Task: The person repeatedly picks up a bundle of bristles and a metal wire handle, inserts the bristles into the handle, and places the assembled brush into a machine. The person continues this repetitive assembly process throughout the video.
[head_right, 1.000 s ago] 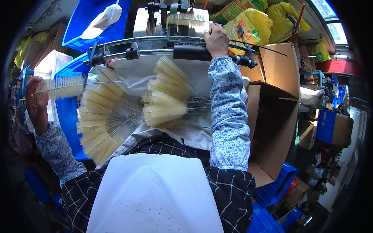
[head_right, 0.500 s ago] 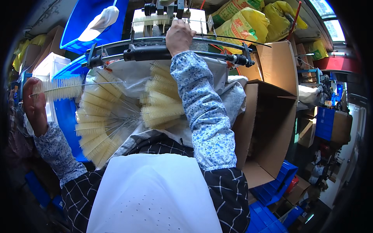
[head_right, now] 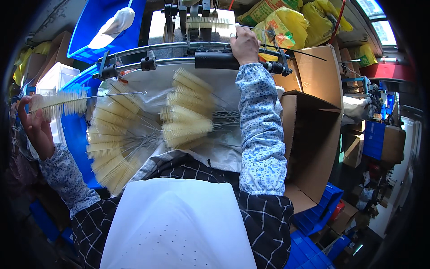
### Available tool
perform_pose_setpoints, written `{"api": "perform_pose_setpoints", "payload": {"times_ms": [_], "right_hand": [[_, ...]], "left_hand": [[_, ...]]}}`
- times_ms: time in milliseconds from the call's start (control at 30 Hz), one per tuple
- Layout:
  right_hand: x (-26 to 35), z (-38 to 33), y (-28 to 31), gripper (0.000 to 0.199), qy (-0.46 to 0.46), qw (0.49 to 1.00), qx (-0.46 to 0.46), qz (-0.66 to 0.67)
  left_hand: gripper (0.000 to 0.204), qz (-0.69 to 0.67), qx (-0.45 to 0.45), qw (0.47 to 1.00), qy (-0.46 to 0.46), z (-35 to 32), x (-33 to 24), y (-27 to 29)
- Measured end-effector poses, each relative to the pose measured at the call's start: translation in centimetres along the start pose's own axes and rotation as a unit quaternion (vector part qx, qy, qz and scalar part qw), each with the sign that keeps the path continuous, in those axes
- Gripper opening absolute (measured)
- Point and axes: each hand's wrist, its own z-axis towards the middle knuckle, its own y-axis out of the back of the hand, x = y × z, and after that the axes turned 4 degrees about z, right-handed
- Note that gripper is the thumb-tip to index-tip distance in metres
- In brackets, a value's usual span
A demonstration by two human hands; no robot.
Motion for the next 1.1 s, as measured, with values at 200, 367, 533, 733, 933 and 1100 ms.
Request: {"api": "perform_pose_setpoints", "payload": {"times_ms": [200,367,533,733,933,1100], "right_hand": [[-4.2,1.4,2.6,0.029,-0.025,0.996,0.076,0.05],[-6.5,1.9,3.5,0.026,0.062,0.97,0.014,-0.233],[-6.7,1.1,9.4,0.021,0.054,0.991,0.123,-0.023],[2.0,-5.5,13.3,0.042,0.024,0.865,0.38,0.328],[12.6,-8.9,6.8,0.036,0.066,0.79,0.341,0.506],[6.9,-4.3,3.8,0.023,0.159,0.979,0.002,0.128]], "left_hand": [[0.034,-0.039,0.024,0.999,0.02,-0.3,0.0,-1.2],[0.027,-0.118,0.101,0.987,0.039,0.6,-1.0,-5.6],[0.026,-0.184,0.172,0.966,0.056,0.7,-0.8,-7.8],[0.022,-0.253,0.284,0.923,0.049,0.3,0.5,-15.0],[0.028,-0.291,0.314,0.903,0.036,-2.4,1.0,-19.9],[0.039,0.187,0.344,0.917,-0.079,-1.7,5.4,-12.2]]}}
